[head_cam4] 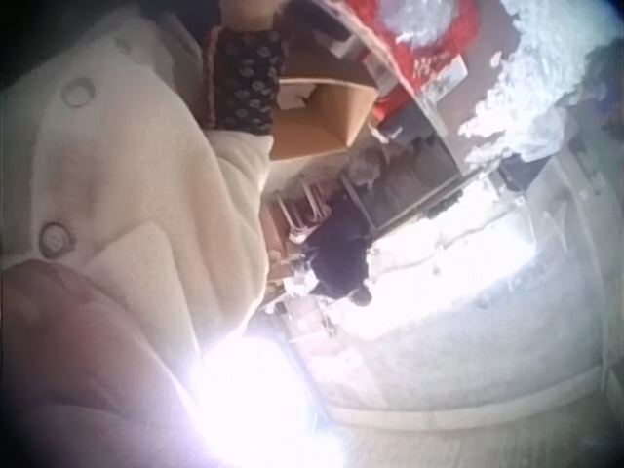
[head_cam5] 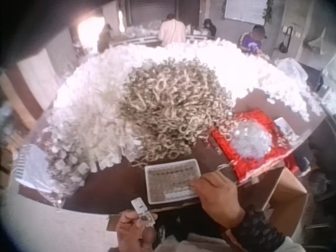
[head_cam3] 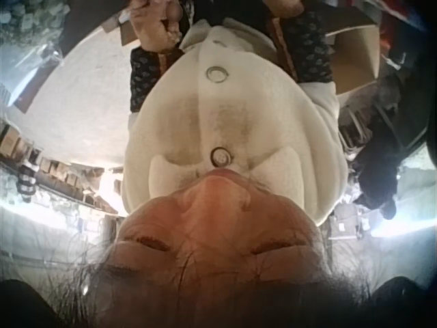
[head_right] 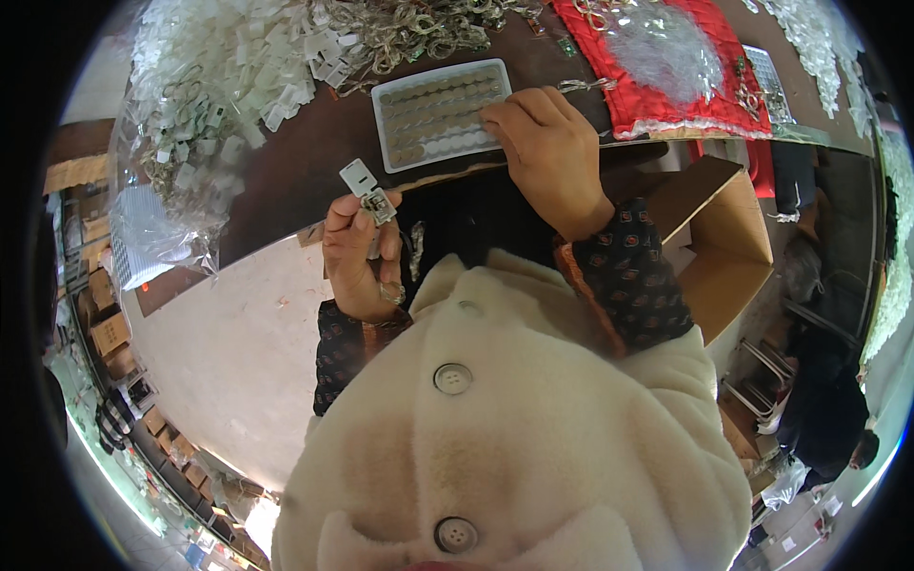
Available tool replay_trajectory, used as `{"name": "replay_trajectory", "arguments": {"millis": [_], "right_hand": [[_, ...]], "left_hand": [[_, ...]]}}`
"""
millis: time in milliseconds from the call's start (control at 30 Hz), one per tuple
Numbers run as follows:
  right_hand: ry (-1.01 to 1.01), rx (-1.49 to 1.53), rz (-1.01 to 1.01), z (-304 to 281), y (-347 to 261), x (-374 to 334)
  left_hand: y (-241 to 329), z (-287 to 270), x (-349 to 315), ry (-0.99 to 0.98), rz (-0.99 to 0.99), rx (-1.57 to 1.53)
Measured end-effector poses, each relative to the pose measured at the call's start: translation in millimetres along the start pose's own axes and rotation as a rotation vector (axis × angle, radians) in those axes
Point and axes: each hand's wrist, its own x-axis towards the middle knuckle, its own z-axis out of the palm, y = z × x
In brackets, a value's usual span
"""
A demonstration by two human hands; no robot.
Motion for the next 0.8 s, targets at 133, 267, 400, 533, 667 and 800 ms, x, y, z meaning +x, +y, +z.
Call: {"name": "replay_trajectory", "arguments": {"millis": [133,267,400,533,667,800], "right_hand": [[0.02,0.387,0.021,-8.3,-38.8,-2.8],[0.018,0.462,-0.042,-7.2,-60.7,-3.7],[-0.001,0.477,-0.073,-8.6,-63.0,-5.1],[-0.087,0.535,-0.058,-13.6,-62.8,-8.7],[-0.02,0.452,-0.182,-20.6,-68.2,-17.3],[-0.059,0.495,-0.121,-22.8,-71.2,-26.8]], "left_hand": [[0.4,12.6,-4.0,-0.001,-0.057,0.031],[0.8,21.1,-8.8,-0.036,-0.035,0.077],[3.2,21.9,-14.7,0.003,-0.067,0.101],[3.9,20.6,-21.0,0.009,-0.149,0.046],[0.1,20.4,-23.9,0.011,-0.132,-0.026],[-6.0,22.0,-26.8,0.042,-0.126,-0.003]]}}
